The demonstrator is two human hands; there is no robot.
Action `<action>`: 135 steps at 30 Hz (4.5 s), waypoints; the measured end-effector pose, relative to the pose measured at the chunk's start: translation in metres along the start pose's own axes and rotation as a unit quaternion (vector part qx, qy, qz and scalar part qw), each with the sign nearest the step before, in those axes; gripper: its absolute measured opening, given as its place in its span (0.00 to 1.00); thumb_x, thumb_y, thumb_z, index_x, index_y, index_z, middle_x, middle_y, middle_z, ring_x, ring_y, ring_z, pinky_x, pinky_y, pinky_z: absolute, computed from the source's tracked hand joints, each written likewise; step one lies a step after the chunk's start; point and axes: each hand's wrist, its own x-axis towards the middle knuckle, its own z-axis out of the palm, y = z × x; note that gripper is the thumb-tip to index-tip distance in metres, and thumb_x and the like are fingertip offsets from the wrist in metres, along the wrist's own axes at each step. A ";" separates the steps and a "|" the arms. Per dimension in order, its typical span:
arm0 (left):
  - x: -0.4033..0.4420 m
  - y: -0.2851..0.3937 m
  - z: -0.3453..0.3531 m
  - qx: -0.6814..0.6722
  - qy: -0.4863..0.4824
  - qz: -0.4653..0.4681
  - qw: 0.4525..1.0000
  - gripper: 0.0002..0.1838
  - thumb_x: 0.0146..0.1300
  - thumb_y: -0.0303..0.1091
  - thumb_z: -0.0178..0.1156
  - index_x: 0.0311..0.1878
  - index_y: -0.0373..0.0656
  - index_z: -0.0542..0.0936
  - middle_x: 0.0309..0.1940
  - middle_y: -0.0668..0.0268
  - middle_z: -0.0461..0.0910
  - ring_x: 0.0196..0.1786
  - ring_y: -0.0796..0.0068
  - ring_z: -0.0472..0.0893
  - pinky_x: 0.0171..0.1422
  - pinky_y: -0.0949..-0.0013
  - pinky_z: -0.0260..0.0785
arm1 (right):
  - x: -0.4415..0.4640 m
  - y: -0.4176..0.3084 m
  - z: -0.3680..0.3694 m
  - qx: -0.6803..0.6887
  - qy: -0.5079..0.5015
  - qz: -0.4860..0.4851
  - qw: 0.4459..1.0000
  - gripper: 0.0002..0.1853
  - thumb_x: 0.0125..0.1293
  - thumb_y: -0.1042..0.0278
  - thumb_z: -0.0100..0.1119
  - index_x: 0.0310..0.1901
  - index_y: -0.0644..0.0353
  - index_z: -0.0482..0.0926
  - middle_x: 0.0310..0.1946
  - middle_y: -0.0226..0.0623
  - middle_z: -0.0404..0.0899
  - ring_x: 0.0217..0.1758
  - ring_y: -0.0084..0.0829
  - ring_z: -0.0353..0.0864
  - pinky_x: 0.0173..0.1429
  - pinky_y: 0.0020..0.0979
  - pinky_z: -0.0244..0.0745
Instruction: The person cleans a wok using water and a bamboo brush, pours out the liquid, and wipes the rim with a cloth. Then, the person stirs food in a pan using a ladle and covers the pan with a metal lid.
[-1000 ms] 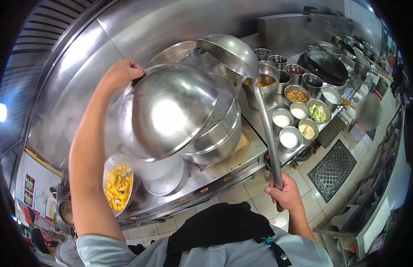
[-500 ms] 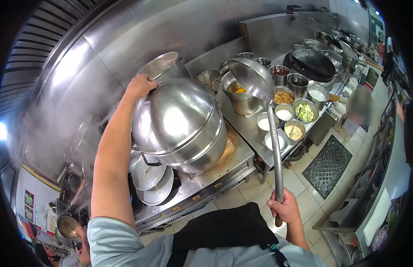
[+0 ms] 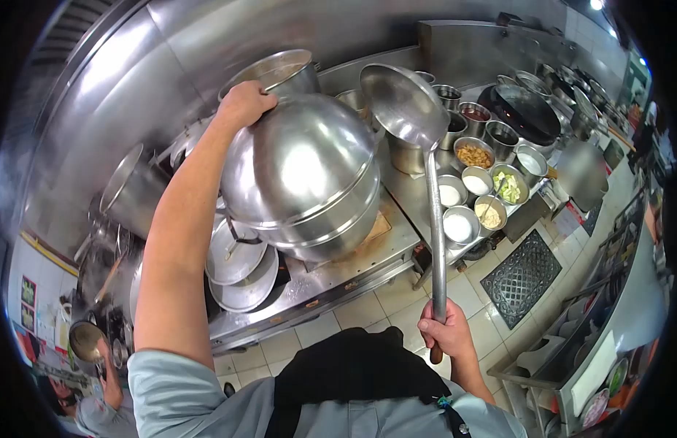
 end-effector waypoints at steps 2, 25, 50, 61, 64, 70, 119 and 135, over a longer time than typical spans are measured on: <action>-0.004 -0.007 0.004 -0.009 -0.003 0.028 1.000 0.31 0.62 0.58 0.64 0.53 0.38 0.87 0.50 0.44 0.87 0.56 0.47 0.86 0.65 0.53 0.75 | 0.001 0.003 0.002 0.000 -0.017 0.005 1.000 0.13 0.67 0.74 0.68 0.35 0.59 0.70 0.20 0.31 0.73 0.15 0.22 0.71 0.19 0.26 0.66; -0.714 -0.179 0.132 -0.390 -0.056 -0.457 0.798 0.13 0.73 0.39 0.64 0.43 0.37 0.83 0.32 0.61 0.82 0.36 0.67 0.81 0.43 0.65 0.74 | 0.133 0.065 0.328 -0.335 -0.329 0.158 0.869 0.23 0.71 0.68 0.66 0.65 0.60 0.74 0.26 0.25 0.73 0.21 0.16 0.70 0.23 0.24 0.64; -0.811 -0.309 0.096 -0.593 0.232 -0.588 0.498 0.14 0.80 0.45 0.54 0.50 0.42 0.77 0.30 0.66 0.79 0.23 0.80 0.72 0.27 0.74 0.66 | 0.164 0.179 0.543 -0.526 -0.325 0.258 0.742 0.14 0.77 0.62 0.56 0.53 0.57 0.64 0.28 0.29 0.70 0.21 0.23 0.70 0.22 0.31 0.72; -0.762 -0.341 0.068 -0.573 0.277 -0.536 0.554 0.14 0.82 0.45 0.53 0.50 0.43 0.75 0.31 0.65 0.79 0.23 0.82 0.72 0.27 0.76 0.66 | 0.248 0.164 0.560 -0.613 -0.354 0.051 0.705 0.17 0.78 0.57 0.56 0.55 0.61 0.69 0.26 0.32 0.72 0.18 0.26 0.72 0.21 0.35 0.72; -0.761 -0.342 0.060 -0.563 0.285 -0.532 0.564 0.13 0.81 0.45 0.53 0.50 0.44 0.75 0.31 0.66 0.79 0.23 0.83 0.72 0.26 0.76 0.66 | 0.265 0.185 0.575 -0.594 -0.342 0.147 0.713 0.16 0.78 0.57 0.55 0.55 0.60 0.68 0.24 0.27 0.69 0.18 0.22 0.70 0.19 0.31 0.70; -0.790 -0.331 0.072 -0.573 0.322 -0.550 0.515 0.13 0.81 0.46 0.55 0.49 0.46 0.75 0.31 0.68 0.79 0.24 0.83 0.73 0.27 0.76 0.66 | 0.243 0.191 0.539 -0.292 -0.364 0.472 0.748 0.10 0.78 0.61 0.56 0.50 0.54 0.67 0.22 0.21 0.65 0.15 0.14 0.64 0.18 0.26 0.66; -0.991 -0.300 0.259 -0.345 -0.019 -0.706 0.618 0.22 0.69 0.47 0.66 0.46 0.33 0.78 0.26 0.56 0.82 0.22 0.67 0.81 0.25 0.62 0.75 | 0.146 0.172 0.536 -0.412 -0.291 0.292 0.813 0.20 0.81 0.55 0.51 0.65 0.56 0.67 0.24 0.27 0.68 0.16 0.23 0.64 0.20 0.31 0.68; -1.008 -0.299 0.235 -0.373 0.049 -0.775 0.507 0.20 0.69 0.45 0.67 0.47 0.35 0.78 0.24 0.58 0.80 0.23 0.66 0.81 0.26 0.60 0.74 | 0.236 0.211 0.584 -0.388 -0.387 0.328 0.770 0.23 0.81 0.55 0.51 0.72 0.51 0.64 0.22 0.23 0.67 0.16 0.17 0.64 0.18 0.27 0.66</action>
